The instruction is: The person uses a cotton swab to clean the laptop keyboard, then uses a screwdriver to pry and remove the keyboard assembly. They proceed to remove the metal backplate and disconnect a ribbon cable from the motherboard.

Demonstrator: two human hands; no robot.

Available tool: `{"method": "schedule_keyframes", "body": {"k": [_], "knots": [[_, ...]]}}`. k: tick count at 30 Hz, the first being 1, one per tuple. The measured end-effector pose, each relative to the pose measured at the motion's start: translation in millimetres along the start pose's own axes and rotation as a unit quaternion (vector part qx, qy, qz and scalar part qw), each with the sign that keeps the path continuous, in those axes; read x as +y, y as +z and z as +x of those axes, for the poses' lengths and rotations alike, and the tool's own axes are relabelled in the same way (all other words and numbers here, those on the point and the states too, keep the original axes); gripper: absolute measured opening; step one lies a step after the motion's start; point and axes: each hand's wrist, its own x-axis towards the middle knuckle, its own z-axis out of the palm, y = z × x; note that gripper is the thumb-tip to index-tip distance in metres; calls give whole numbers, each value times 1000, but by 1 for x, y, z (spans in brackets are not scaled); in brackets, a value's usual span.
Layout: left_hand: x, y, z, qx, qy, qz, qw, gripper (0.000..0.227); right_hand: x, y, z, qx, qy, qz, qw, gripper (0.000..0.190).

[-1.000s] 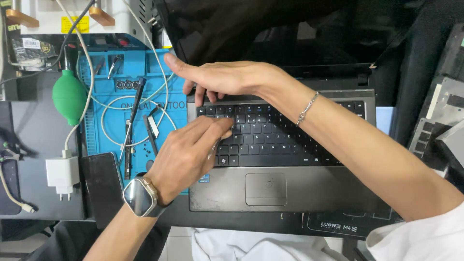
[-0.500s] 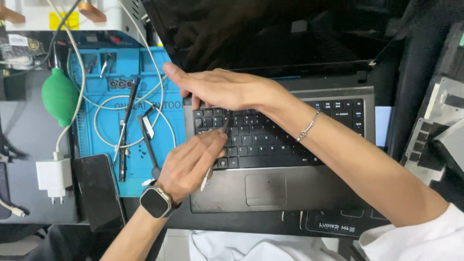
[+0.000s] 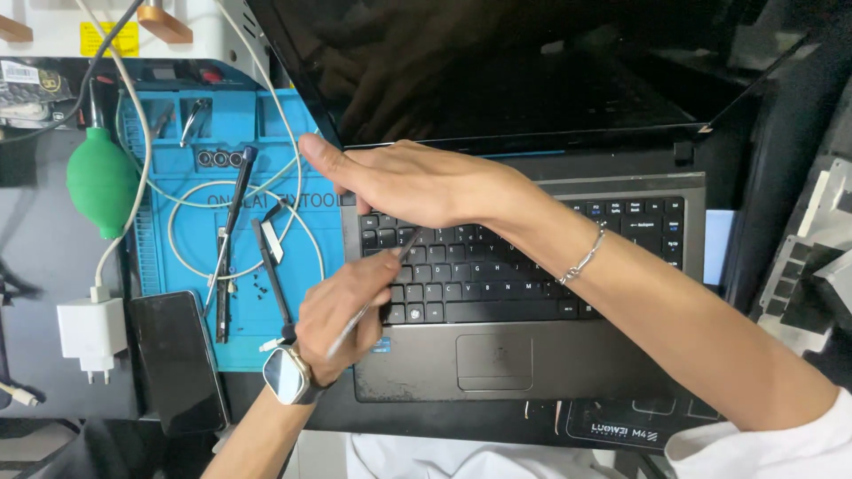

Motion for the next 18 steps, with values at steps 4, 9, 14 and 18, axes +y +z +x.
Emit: {"method": "schedule_keyframes", "body": {"k": [4,9,14,18], "knots": [[19,-4,23,39,-117,-48,991,17,18,6,7,13,-65,20,998,117],[32,-13,50,23,-222,17,975,14,-5,-4,-2,-21,36,3,999,115],[37,-14,58,16,-223,31,974,12,12,0,3,-14,6,12,1000,109],[39,-13,64,22,-225,25,974,14,22,2,7,-14,-45,41,998,94]]}}
